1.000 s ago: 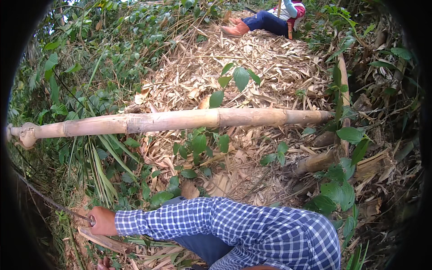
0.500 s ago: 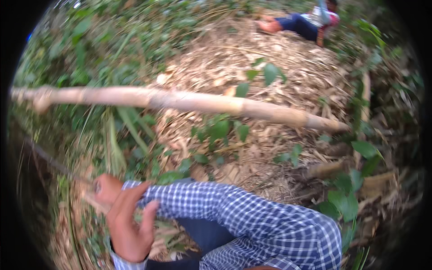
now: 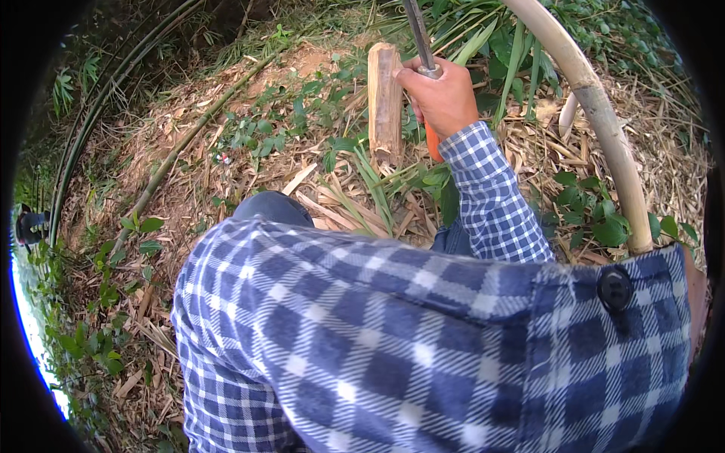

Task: The person uses a machete to clear vegetation and cut a bamboo stalk in a forest. They then sit on the ground and split the bamboo into smaller pieces using the machete.

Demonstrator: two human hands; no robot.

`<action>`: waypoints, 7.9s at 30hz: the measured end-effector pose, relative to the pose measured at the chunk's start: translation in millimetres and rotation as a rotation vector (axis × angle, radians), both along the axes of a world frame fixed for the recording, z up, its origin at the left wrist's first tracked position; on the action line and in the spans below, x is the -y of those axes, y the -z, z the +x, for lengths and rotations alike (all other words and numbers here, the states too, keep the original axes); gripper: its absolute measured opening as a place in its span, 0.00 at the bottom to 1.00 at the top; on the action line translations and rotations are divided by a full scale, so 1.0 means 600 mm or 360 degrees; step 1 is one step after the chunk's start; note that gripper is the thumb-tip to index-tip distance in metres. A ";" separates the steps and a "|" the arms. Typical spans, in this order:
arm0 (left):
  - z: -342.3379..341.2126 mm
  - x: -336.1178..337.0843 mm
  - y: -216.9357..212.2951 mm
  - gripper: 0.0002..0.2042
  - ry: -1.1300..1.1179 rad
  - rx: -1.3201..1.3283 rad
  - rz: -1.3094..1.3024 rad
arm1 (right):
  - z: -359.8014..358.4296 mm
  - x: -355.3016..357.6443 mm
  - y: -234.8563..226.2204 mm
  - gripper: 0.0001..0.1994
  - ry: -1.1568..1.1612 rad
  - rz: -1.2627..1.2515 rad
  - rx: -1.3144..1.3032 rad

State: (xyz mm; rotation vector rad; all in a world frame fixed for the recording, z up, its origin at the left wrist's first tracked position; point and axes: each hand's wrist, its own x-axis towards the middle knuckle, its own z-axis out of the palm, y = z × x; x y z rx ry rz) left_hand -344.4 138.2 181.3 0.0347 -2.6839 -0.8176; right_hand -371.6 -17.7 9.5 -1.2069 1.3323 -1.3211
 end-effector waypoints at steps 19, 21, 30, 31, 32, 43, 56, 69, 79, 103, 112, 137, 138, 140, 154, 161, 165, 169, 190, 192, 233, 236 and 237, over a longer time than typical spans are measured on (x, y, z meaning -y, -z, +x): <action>0.049 0.049 -0.010 0.08 0.0004 0.0222 -0.0098 | -0.017 0.015 -0.003 0.14 -0.0043 0.0039 0.0128; 0.053 0.052 -0.011 0.08 0.0024 0.0235 -0.0101 | -0.021 0.015 -0.005 0.14 -0.0042 0.0056 0.0125; 0.060 0.082 -0.024 0.10 0.0163 0.0360 -0.0137 | -0.040 0.011 -0.011 0.10 -0.0020 0.0020 0.0179; 0.062 0.091 -0.029 0.10 0.0166 0.0368 -0.0137 | -0.050 0.008 -0.017 0.10 -0.0009 0.0017 0.0205; 0.079 0.102 -0.028 0.10 0.0103 0.0419 -0.0108 | -0.034 0.005 -0.014 0.10 -0.0018 0.0028 0.0261; 0.284 0.232 0.185 0.26 -0.1590 -0.0263 0.1172 | -0.002 0.003 -0.051 0.07 -0.0125 0.0180 0.0985; 0.390 0.215 0.263 0.18 -0.1743 -0.0596 0.1738 | 0.056 -0.025 -0.040 0.13 -0.0030 -0.0153 -0.0243; 0.411 0.172 0.200 0.24 -0.1937 -0.0635 0.1717 | 0.108 -0.081 -0.036 0.12 -0.0117 -0.0606 -0.1135; 0.452 0.145 0.183 0.16 -0.1946 -0.1070 0.1560 | 0.119 -0.089 -0.131 0.14 -0.0561 -0.0648 -0.0830; 0.584 -0.089 0.251 0.14 -0.2125 -0.1056 0.1968 | 0.256 -0.142 0.063 0.16 -0.1225 -0.0861 -0.1389; 0.601 -0.124 0.263 0.13 -0.2149 -0.0996 0.1805 | 0.295 -0.142 0.098 0.21 -0.1297 -0.0927 -0.1338; 0.592 -0.169 0.285 0.17 -0.2079 -0.1357 0.2178 | 0.267 -0.136 0.118 0.20 -0.1299 -0.0740 -0.1401; 0.595 -0.166 0.292 0.16 -0.2034 -0.1387 0.2187 | 0.268 -0.137 0.123 0.20 -0.1294 -0.0733 -0.1399; 0.602 -0.146 0.296 0.15 -0.2144 -0.1331 0.2167 | 0.273 -0.138 0.117 0.20 -0.1321 -0.0733 -0.1384; 0.587 -0.133 0.288 0.16 -0.2272 -0.1250 0.2026 | 0.274 -0.132 0.106 0.20 -0.1337 -0.0784 -0.1401; 0.608 -0.223 0.283 0.16 -0.2276 -0.1231 0.2083 | 0.272 -0.140 0.128 0.18 -0.1201 -0.0729 -0.1357; 0.632 -0.148 0.308 0.16 -0.2332 -0.1310 0.2004 | 0.274 -0.135 0.118 0.18 -0.1316 -0.0722 -0.1385; 0.618 -0.060 0.346 0.16 -0.2292 -0.1439 0.2020 | 0.288 -0.133 0.105 0.19 -0.1448 -0.0730 -0.1329; 0.618 -0.154 0.329 0.19 -0.2388 -0.1303 0.1980 | 0.262 -0.134 0.136 0.21 -0.1251 -0.0717 -0.1336; 0.633 -0.109 0.336 0.18 -0.2462 -0.1426 0.2073 | 0.286 -0.136 0.111 0.20 -0.1400 -0.0690 -0.1273; 0.596 -0.044 0.341 0.15 -0.2250 -0.1421 0.1774 | 0.275 -0.130 0.110 0.19 -0.1406 -0.0704 -0.1335; 0.596 -0.050 0.346 0.17 -0.2414 -0.1484 0.1783 | 0.277 -0.132 0.111 0.20 -0.1342 -0.0753 -0.1292; 0.596 -0.055 0.343 0.17 -0.2446 -0.1496 0.1797 | 0.278 -0.133 0.111 0.21 -0.1326 -0.0766 -0.1270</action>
